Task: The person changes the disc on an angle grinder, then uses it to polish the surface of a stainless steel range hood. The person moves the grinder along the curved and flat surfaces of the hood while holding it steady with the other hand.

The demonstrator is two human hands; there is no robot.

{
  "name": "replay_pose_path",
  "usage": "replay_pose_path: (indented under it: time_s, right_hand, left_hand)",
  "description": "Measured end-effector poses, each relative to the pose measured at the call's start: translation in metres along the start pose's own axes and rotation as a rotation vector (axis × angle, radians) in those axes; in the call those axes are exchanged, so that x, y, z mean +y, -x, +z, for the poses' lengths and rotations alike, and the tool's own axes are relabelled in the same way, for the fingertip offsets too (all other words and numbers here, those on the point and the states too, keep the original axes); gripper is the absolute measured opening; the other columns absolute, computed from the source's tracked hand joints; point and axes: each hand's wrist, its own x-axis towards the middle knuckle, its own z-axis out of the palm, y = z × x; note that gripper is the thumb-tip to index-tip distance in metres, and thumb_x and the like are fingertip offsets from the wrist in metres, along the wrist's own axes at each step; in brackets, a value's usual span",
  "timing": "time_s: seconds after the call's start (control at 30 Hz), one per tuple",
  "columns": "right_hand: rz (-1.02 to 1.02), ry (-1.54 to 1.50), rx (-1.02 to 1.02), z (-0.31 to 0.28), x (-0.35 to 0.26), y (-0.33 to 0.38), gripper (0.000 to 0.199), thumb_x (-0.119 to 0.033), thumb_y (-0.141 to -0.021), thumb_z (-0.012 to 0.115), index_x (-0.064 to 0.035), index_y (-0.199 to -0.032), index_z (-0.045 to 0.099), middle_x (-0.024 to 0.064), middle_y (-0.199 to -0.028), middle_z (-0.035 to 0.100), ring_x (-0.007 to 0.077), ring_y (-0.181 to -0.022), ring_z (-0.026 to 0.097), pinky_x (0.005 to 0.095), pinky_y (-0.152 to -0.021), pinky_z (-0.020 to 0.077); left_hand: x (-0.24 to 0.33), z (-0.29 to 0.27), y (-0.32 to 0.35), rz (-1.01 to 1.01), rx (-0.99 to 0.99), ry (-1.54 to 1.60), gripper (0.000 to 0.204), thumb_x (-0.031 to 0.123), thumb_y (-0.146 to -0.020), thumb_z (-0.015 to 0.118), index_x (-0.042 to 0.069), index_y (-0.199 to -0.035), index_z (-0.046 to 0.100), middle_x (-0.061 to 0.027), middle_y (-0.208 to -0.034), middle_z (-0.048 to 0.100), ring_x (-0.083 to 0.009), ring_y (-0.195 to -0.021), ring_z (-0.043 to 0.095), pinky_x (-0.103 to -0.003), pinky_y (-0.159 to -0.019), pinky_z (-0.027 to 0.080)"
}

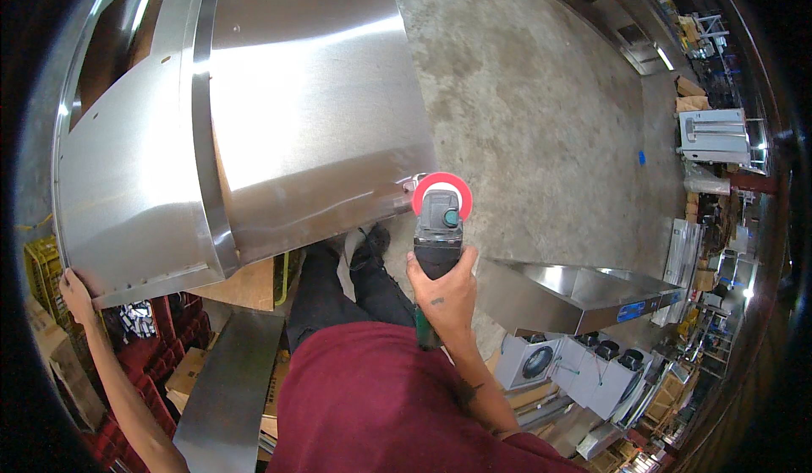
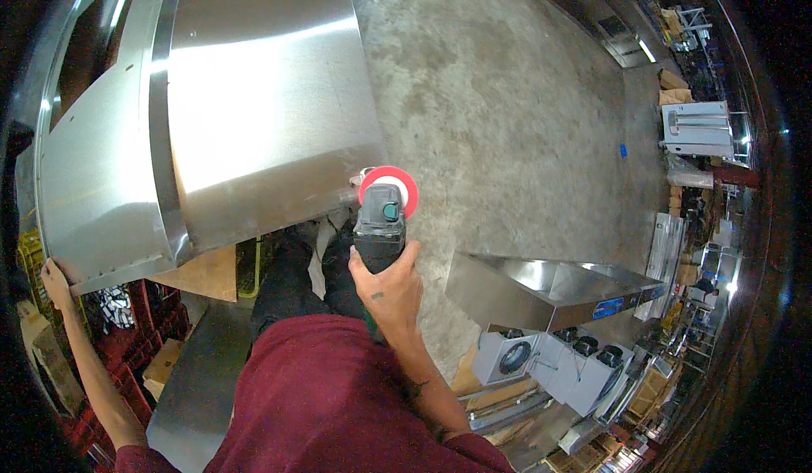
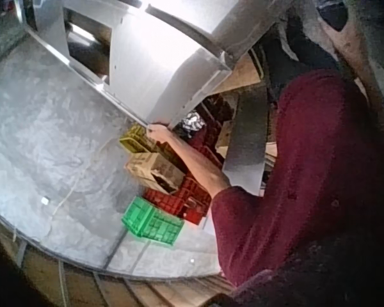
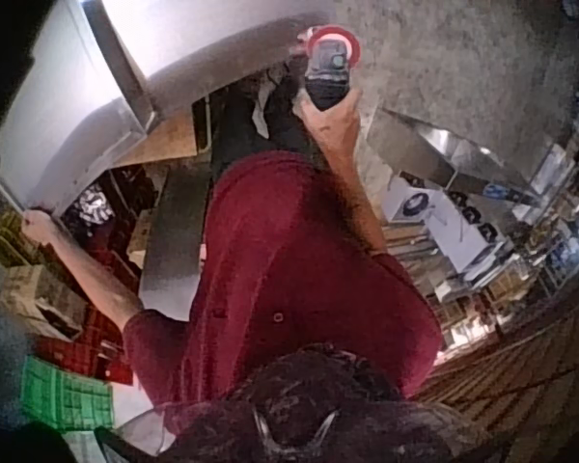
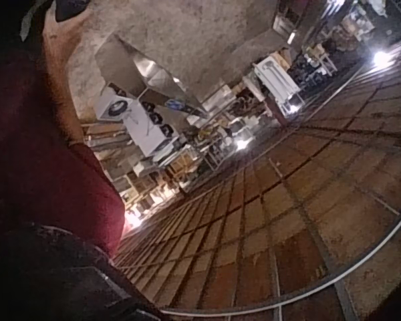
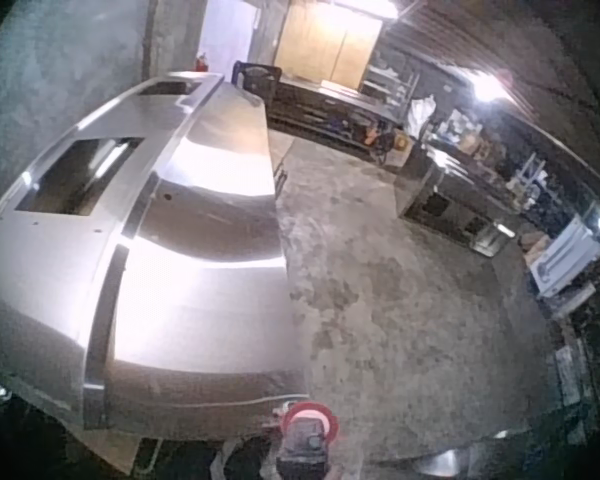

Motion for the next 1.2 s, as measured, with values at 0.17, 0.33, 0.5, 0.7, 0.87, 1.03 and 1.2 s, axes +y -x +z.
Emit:
replay_pose_path:
  time_s: [0.17, 0.33, 0.5, 0.7, 0.87, 1.03, 1.2]
  right_hand:
    - [-0.051, -0.032, -0.028, 0.003, -0.004, 0.007, 0.067, -0.034, -0.088, 0.094, -0.0002, -0.122, 0.048, 0.0264, -0.096, 0.077, 0.0449, -0.087, 0.08, 0.0517, -0.078, 0.0614]
    - [-0.151, -0.054, -0.07, 0.009, -0.005, 0.016, 0.067, -0.034, -0.088, 0.094, -0.0004, -0.123, 0.047, 0.0266, -0.097, 0.077, 0.0452, -0.087, 0.08, 0.0522, -0.079, 0.0612]
    - [-0.035, -0.025, -0.029, 0.004, -0.005, 0.007, 0.066, -0.033, -0.088, 0.093, -0.0002, -0.122, 0.048, 0.0272, -0.097, 0.077, 0.0455, -0.088, 0.079, 0.0525, -0.078, 0.0608]
    - [-0.079, -0.066, -0.064, 0.006, -0.007, 0.016, 0.068, -0.034, -0.088, 0.094, 0.0003, -0.123, 0.048, 0.0277, -0.099, 0.077, 0.0461, -0.089, 0.079, 0.053, -0.078, 0.0603]
    - [-0.142, -0.053, -0.115, 0.01, -0.01, 0.025, 0.07, -0.035, -0.088, 0.094, -0.0004, -0.125, 0.047, 0.0277, -0.099, 0.077, 0.0462, -0.089, 0.079, 0.0532, -0.079, 0.0601]
    - [-0.039, 0.0, -0.05, 0.004, -0.01, 0.015, 0.068, -0.035, -0.089, 0.094, -0.0009, -0.124, 0.046, 0.0275, -0.099, 0.076, 0.0459, -0.089, 0.079, 0.0524, -0.079, 0.0603]
    - [-0.046, -0.036, -0.089, 0.004, -0.01, 0.019, 0.069, -0.037, -0.089, 0.093, -0.0011, -0.124, 0.046, 0.0276, -0.1, 0.076, 0.0462, -0.089, 0.079, 0.052, -0.079, 0.0606]
  left_hand:
    - [-0.011, -0.005, -0.009, 0.06, 0.001, 0.052, 0.071, 0.058, -0.113, 0.051, -0.001, -0.15, 0.064, -0.0239, -0.145, 0.071, -0.0418, -0.133, 0.068, -0.048, -0.114, 0.049]
    - [-0.012, 0.001, -0.007, 0.062, 0.037, 0.028, 0.07, 0.057, -0.113, 0.052, -0.002, -0.148, 0.065, -0.0241, -0.143, 0.072, -0.0411, -0.131, 0.068, -0.048, -0.113, 0.049]
    - [-0.014, -0.006, -0.014, 0.053, -0.012, 0.028, 0.07, 0.057, -0.113, 0.052, -0.003, -0.147, 0.065, -0.0244, -0.142, 0.072, -0.0407, -0.13, 0.069, -0.048, -0.113, 0.049]
    - [-0.009, -0.003, -0.011, 0.071, -0.009, 0.069, 0.069, 0.057, -0.113, 0.052, -0.002, -0.147, 0.066, -0.0241, -0.141, 0.073, -0.0408, -0.129, 0.069, -0.048, -0.113, 0.049]
    - [-0.018, -0.013, -0.018, 0.019, -0.031, 0.025, 0.077, 0.064, -0.112, 0.048, 0.002, -0.155, 0.061, -0.0235, -0.148, 0.069, -0.0444, -0.134, 0.065, -0.053, -0.114, 0.047]
    - [-0.003, -0.004, -0.006, -0.014, -0.033, 0.019, 0.073, 0.062, -0.112, 0.049, 0.003, -0.153, 0.063, -0.0219, -0.146, 0.071, -0.0423, -0.134, 0.066, -0.051, -0.115, 0.047]
    - [-0.002, -0.007, -0.005, -0.012, -0.026, 0.019, 0.072, 0.06, -0.112, 0.049, 0.004, -0.154, 0.062, -0.0219, -0.149, 0.069, -0.0422, -0.136, 0.065, -0.05, -0.117, 0.046]
